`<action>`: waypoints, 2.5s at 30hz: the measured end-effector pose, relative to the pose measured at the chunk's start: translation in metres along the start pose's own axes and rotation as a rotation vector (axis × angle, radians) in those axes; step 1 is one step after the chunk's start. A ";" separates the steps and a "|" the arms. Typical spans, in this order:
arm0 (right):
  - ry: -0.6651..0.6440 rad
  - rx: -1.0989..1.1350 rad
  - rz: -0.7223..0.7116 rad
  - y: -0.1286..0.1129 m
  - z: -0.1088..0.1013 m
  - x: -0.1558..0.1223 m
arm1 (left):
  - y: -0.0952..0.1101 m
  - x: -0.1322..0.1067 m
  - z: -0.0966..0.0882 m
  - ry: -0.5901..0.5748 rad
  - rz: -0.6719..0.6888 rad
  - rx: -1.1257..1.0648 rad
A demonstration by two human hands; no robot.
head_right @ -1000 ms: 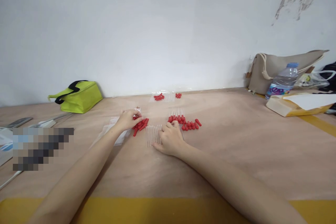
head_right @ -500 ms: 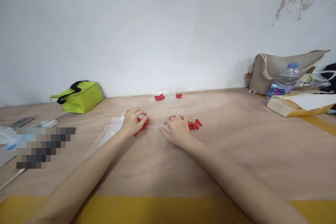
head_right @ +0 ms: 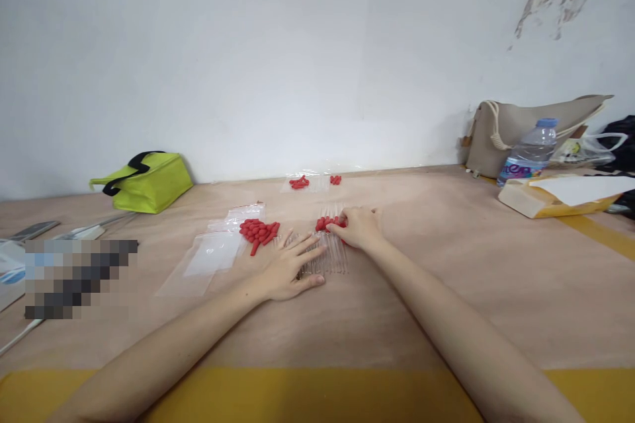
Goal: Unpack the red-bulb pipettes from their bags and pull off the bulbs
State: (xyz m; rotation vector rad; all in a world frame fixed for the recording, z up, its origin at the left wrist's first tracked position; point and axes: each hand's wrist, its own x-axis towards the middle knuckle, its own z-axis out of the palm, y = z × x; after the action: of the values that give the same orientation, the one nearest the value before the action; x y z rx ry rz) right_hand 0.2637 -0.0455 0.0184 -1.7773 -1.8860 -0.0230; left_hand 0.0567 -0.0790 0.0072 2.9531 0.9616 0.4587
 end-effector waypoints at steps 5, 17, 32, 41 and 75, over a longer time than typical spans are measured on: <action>0.047 -0.035 -0.039 -0.001 0.006 0.000 | -0.010 -0.003 -0.006 -0.046 0.056 -0.010; 0.123 -0.102 -0.152 -0.005 0.017 -0.001 | -0.012 -0.006 -0.005 0.026 0.031 -0.025; 0.342 0.217 -0.102 -0.002 -0.019 -0.018 | -0.004 -0.005 0.000 0.168 -0.032 -0.055; 0.158 0.514 -0.370 0.004 -0.002 -0.062 | -0.019 -0.016 -0.014 0.508 -0.079 0.132; 0.263 0.389 -0.397 0.016 -0.003 -0.066 | -0.039 -0.044 -0.007 0.495 -0.088 0.106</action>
State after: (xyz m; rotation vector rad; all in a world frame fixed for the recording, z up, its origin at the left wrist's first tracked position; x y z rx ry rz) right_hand 0.2779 -0.1048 -0.0102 -1.0741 -1.8669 -0.0306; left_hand -0.0014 -0.0733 -0.0017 2.9264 1.1725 1.2076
